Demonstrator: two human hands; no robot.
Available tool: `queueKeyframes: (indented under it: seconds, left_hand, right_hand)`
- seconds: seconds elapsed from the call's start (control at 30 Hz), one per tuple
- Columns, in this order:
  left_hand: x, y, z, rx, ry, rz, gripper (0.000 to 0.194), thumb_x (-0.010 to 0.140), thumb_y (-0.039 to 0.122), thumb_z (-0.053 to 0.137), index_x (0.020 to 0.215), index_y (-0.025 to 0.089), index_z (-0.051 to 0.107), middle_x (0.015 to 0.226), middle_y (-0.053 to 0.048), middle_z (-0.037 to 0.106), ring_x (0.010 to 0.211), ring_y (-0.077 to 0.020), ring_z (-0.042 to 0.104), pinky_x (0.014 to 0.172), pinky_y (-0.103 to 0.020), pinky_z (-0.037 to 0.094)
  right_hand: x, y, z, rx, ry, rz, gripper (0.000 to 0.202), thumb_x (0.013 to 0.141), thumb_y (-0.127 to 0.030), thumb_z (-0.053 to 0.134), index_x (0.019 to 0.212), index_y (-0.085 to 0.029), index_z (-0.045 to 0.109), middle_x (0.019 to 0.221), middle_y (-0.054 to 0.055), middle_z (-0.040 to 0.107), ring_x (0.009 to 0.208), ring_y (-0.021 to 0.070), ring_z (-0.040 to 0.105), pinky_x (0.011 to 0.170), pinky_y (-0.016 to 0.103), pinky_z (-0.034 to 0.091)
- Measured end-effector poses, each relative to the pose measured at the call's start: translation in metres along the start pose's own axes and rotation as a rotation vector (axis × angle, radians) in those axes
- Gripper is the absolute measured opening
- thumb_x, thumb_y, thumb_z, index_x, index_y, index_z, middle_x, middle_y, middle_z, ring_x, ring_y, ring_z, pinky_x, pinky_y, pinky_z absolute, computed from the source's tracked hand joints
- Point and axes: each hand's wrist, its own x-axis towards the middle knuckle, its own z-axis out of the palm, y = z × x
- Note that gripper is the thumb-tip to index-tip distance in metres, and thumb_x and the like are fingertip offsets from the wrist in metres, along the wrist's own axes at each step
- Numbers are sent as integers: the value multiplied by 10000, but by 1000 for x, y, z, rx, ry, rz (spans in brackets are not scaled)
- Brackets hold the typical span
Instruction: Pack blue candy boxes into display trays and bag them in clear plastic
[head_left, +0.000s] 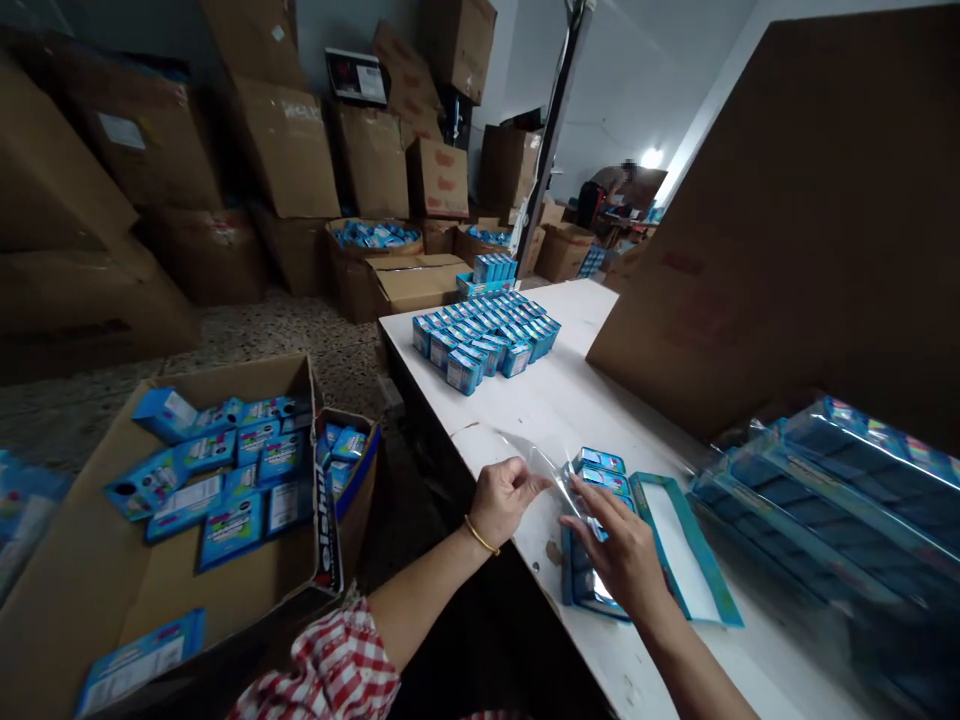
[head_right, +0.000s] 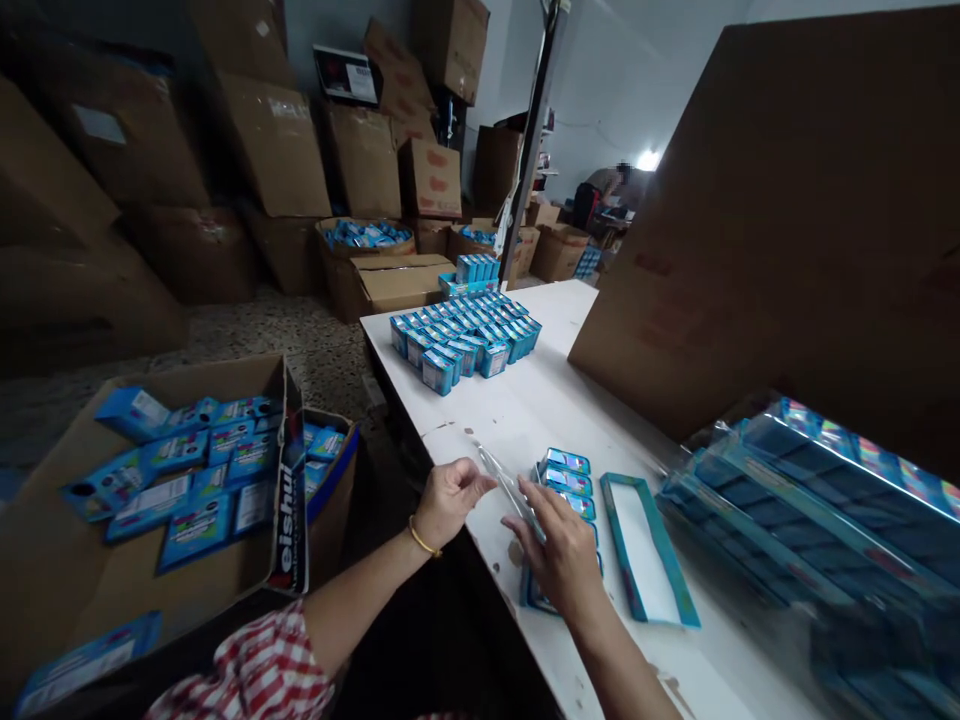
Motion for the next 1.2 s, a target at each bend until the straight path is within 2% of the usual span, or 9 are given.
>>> queueKeyframes:
  seconds: [0.1,0.27,0.43,0.57,0.67,0.8,0.97,1.13,1.2]
  left_hand:
    - [4,-3,-8,269,33,170,488,629,610,655,522,155,513,442,46,396,441,-64,353,477,-212,299]
    - [6,-7,-18,664,181,357,658,649,496,707,1193,162,547,712,-41,612,629,-150,555,657,-255,443]
    - [2,1,-31,628,157,535,202,849,257,520,990,191,649,880,-87,624,813,-164,598,763,-277,483]
    - [-11,14,-40,389,145,581,186,851,145,496,963,179,640,753,-35,643,689,-113,607,669,-214,498]
    - [-11,4,-43,294,166,479,237,852,150,491,1031,183,643,772,-37,661,677,-105,619,667,-210,510]
    - [13,-23,-34,156,150,96,316,851,250,491,1129,164,615,1030,-112,646,738,-133,643,561,-203,521]
    - [51,2,-13,-391,144,-313,714,820,317,562,1427,236,196,1225,-133,552,906,-186,645,419,-150,474]
    - [69,65,9,-750,-10,-6,722,791,345,618,1398,348,227,1283,-68,529,1064,-220,586,500,-160,514]
    - [79,64,23,-848,-15,25,620,802,293,610,1352,328,326,1247,-56,560,1055,-199,591,546,-169,522]
  right_hand:
    - [8,10,6,1,32,94,188,894,-231,468,1008,-216,616,829,30,680,713,142,643,611,235,490]
    - [26,7,9,-340,73,-54,230,896,-159,421,951,-190,643,674,36,633,626,152,567,611,270,394]
    - [37,-8,6,-395,-60,-276,282,900,-131,365,949,-189,636,671,34,623,593,148,518,609,284,355]
    - [25,13,6,-451,-196,-32,208,880,-213,441,932,-221,642,725,35,652,647,165,578,566,270,356]
    - [14,37,12,-498,-252,202,215,863,-268,470,985,-264,647,770,22,693,571,163,600,470,253,320]
    - [15,60,27,-473,-269,387,301,866,-237,415,1061,-241,644,714,44,699,521,187,606,455,264,359]
    - [45,73,26,-91,73,441,372,874,-273,385,1156,-174,607,867,74,695,713,184,639,649,290,481]
    - [78,75,-10,226,716,502,495,852,-339,464,1316,-167,452,940,68,660,623,114,601,624,264,507]
    - [83,84,-15,395,801,596,614,792,-365,554,1350,-163,395,922,54,660,546,85,564,517,227,490]
